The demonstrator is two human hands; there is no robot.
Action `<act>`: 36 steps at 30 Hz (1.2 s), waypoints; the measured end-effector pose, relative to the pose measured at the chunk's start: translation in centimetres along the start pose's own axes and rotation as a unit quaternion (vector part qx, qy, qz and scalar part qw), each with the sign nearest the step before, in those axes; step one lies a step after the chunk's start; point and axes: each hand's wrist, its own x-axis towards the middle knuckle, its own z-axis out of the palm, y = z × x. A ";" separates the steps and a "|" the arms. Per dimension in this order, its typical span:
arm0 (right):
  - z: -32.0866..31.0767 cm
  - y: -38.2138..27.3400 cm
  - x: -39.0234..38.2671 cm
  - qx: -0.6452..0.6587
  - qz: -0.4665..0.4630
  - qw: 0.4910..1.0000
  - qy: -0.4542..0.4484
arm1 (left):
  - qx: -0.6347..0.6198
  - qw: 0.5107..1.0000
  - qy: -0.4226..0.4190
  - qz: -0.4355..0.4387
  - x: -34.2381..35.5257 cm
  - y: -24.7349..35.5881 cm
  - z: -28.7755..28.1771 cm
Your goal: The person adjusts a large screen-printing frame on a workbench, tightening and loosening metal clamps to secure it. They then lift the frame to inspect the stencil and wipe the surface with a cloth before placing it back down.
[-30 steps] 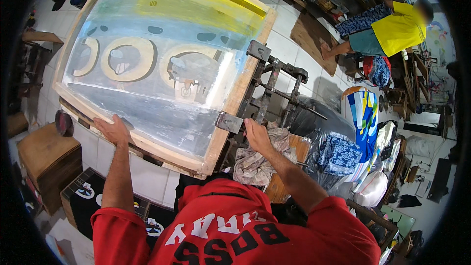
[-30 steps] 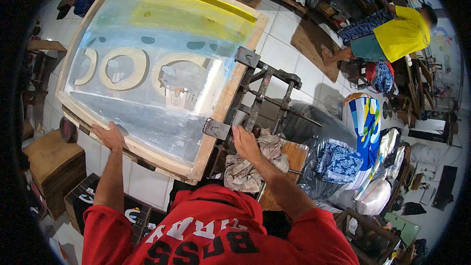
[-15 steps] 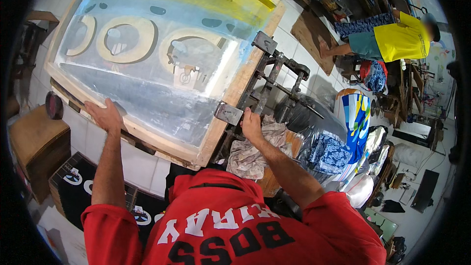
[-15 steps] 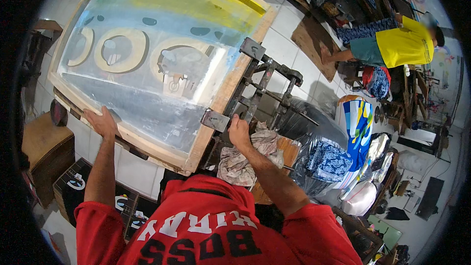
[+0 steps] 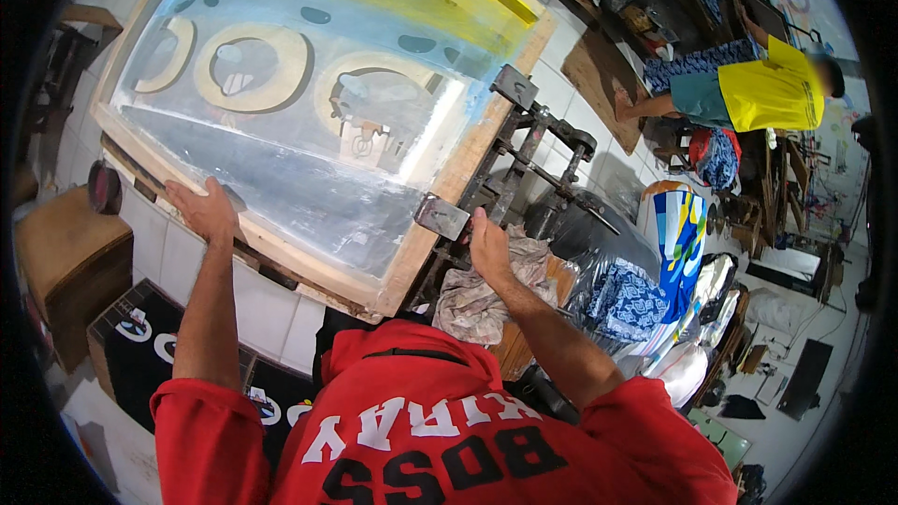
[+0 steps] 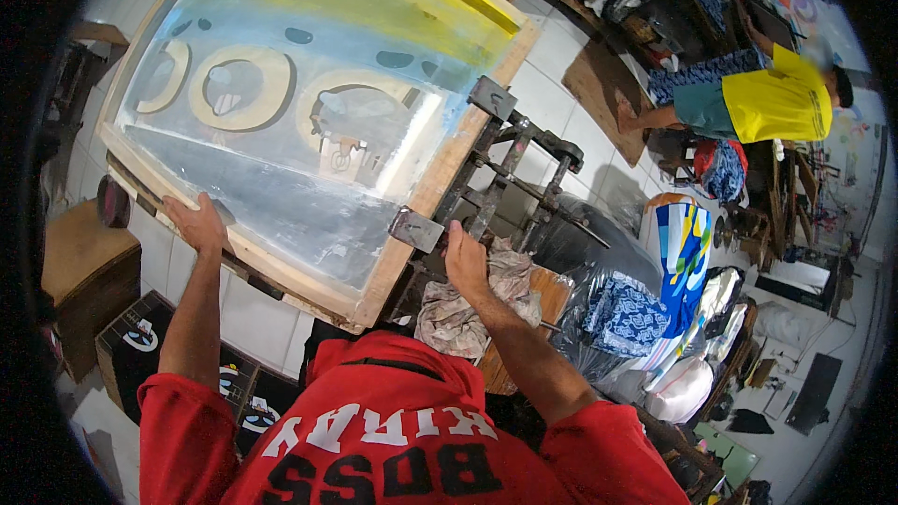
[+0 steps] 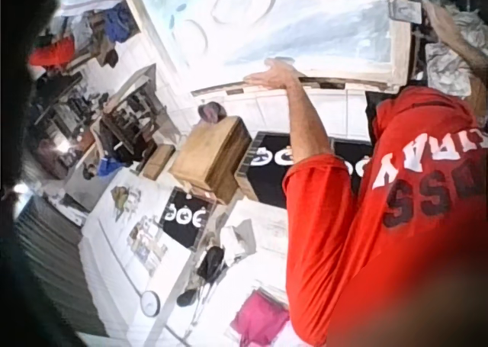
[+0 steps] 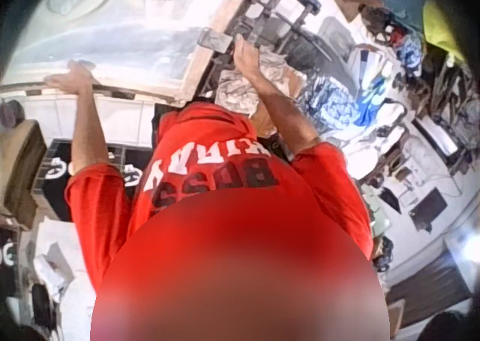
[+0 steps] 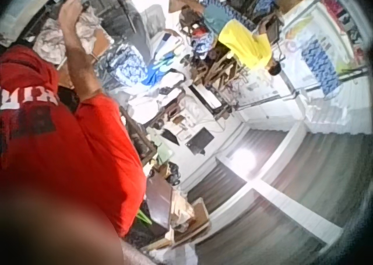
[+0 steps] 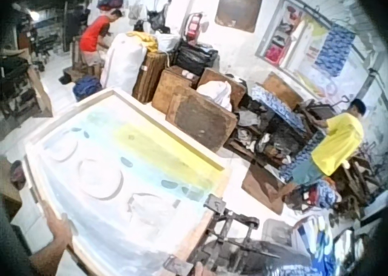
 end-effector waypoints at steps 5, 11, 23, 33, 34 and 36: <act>2.4 1.8 1.4 0.094 0.108 0.989 0.042 | 0.000 1.000 0.002 0.002 0.0 -0.2 0.1; 1.7 2.8 2.6 0.172 0.249 0.951 -0.064 | 0.000 1.000 0.000 -0.010 0.0 -0.4 0.5; 0.7 0.2 0.1 -0.033 -0.037 0.996 0.067 | -0.003 1.000 0.004 0.006 0.1 0.1 0.1; 1.7 1.8 1.5 0.160 0.111 0.980 -0.029 | 0.019 0.998 0.057 0.014 -0.5 -0.6 0.7; 1.6 2.0 1.8 0.182 0.189 0.964 -0.054 | 0.026 0.999 0.041 -0.014 -0.5 -0.7 0.8; 1.0 2.0 2.4 0.181 0.264 0.942 -0.102 | 0.023 0.998 0.051 -0.010 -0.2 -0.7 1.1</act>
